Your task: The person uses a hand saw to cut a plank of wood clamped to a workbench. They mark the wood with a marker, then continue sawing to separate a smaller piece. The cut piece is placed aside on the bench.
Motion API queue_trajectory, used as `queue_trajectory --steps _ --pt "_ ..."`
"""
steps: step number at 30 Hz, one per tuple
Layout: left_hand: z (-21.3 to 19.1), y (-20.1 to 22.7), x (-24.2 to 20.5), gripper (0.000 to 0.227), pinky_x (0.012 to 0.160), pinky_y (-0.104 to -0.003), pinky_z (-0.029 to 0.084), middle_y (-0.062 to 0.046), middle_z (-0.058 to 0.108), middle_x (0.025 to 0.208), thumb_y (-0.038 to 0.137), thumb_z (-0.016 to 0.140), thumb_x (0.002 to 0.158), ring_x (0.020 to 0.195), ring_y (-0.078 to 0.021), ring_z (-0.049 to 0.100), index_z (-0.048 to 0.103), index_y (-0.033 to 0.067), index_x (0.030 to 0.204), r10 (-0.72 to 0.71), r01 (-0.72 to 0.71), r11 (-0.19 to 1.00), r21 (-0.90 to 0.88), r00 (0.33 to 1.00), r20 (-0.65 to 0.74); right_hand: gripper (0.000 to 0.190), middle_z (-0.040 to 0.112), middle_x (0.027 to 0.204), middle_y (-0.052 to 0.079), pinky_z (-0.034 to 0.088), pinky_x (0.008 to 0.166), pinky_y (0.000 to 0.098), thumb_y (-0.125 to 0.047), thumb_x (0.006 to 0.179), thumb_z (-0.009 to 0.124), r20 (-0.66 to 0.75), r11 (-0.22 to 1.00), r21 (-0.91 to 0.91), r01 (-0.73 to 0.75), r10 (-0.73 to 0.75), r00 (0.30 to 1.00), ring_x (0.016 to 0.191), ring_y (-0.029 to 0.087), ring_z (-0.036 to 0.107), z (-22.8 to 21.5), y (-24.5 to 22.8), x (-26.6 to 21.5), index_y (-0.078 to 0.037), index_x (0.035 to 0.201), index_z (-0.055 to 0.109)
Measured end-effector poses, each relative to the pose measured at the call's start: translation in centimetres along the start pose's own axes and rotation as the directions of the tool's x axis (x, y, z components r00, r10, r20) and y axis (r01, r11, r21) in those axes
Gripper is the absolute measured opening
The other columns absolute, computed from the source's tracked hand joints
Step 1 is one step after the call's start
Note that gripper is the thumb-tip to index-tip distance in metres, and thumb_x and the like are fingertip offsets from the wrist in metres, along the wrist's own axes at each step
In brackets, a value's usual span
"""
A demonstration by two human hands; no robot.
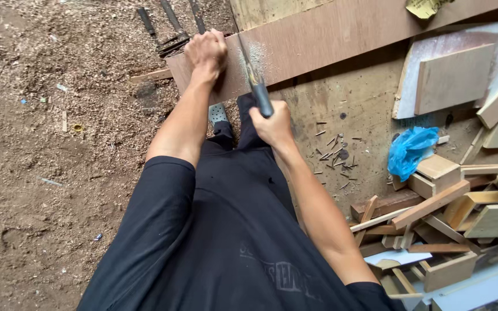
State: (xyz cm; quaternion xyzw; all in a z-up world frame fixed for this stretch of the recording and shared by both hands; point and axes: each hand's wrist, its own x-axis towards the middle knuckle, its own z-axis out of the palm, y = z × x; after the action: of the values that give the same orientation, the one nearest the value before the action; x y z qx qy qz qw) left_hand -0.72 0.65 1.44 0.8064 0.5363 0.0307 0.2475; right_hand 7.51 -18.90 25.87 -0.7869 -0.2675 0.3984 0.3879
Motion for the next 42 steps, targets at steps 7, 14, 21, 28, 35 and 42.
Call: queue_trajectory --steps 7,14,21,28,35,42 --pt "-0.2 0.7 0.4 0.053 0.033 -0.031 0.020 0.008 0.028 0.041 0.026 0.036 0.104 0.034 -0.0087 0.019 0.036 0.0229 0.051 0.015 -0.014 1.000 0.024 1.000 -0.022 0.030 0.048 0.054 -0.003 0.035 0.047 0.0298 -0.010 0.087 0.070 0.039 0.997 -0.027 -0.075 0.076 0.996 0.050 0.006 0.044 -7.7 -2.8 -15.2 -0.003 0.063 0.054" --pt "0.5 -0.1 -0.3 0.052 0.033 -0.030 0.020 0.009 0.027 0.042 0.025 0.035 0.105 0.035 -0.0076 0.019 0.036 0.0229 0.052 0.046 -0.045 0.999 0.023 0.998 -0.045 0.034 0.044 0.051 0.000 0.034 0.045 0.0319 -0.011 0.086 0.071 0.007 1.000 0.001 0.029 -0.029 1.000 0.049 0.007 0.041 -1.4 -0.4 -4.3 -0.001 0.060 0.051" --pt "1.5 -0.4 0.3 0.050 0.032 -0.030 0.021 0.008 0.028 0.044 0.026 0.034 0.104 0.037 -0.0073 0.020 0.036 0.0227 0.054 0.014 -0.012 0.999 0.044 0.999 -0.035 0.031 0.044 0.053 -0.003 0.033 0.046 0.0317 -0.010 0.086 0.067 0.039 0.998 0.069 -0.009 0.006 0.999 0.050 0.007 0.040 -3.4 -0.5 -4.8 -0.003 0.061 0.051" --pt "1.0 -0.1 0.4 0.052 0.032 -0.031 0.020 0.008 0.028 0.043 0.028 0.035 0.104 0.036 -0.0085 0.019 0.036 0.0231 0.053 0.050 -0.045 0.996 0.083 0.997 -0.055 0.024 0.050 0.053 -0.001 0.038 0.047 0.0290 -0.012 0.086 0.069 0.055 0.996 -0.015 -0.089 0.089 0.994 0.051 0.005 0.047 -7.1 -2.7 -13.5 -0.002 0.066 0.058" --pt "0.2 0.2 -0.6 0.054 0.034 -0.031 0.019 0.009 0.028 0.043 0.026 0.033 0.107 0.036 -0.0088 0.019 0.037 0.0226 0.053 0.045 -0.044 0.998 0.044 0.999 -0.023 0.030 0.051 0.052 0.000 0.039 0.044 0.0332 -0.018 0.081 0.070 -0.011 0.996 -0.026 -0.084 0.084 0.996 0.047 0.007 0.048 -1.7 -0.7 2.8 -0.002 0.060 0.055" --pt "2.5 -0.6 0.1 0.049 0.034 -0.032 0.018 0.008 0.027 0.044 0.027 0.035 0.103 0.037 -0.0101 0.018 0.037 0.0222 0.054 0.067 -0.062 0.995 0.073 0.995 -0.077 0.032 0.048 0.049 0.003 0.040 0.047 0.0331 -0.018 0.080 0.070 -0.043 0.995 -0.096 -0.010 0.005 0.999 0.048 0.008 0.049 0.7 0.8 1.1 0.000 0.059 0.053"
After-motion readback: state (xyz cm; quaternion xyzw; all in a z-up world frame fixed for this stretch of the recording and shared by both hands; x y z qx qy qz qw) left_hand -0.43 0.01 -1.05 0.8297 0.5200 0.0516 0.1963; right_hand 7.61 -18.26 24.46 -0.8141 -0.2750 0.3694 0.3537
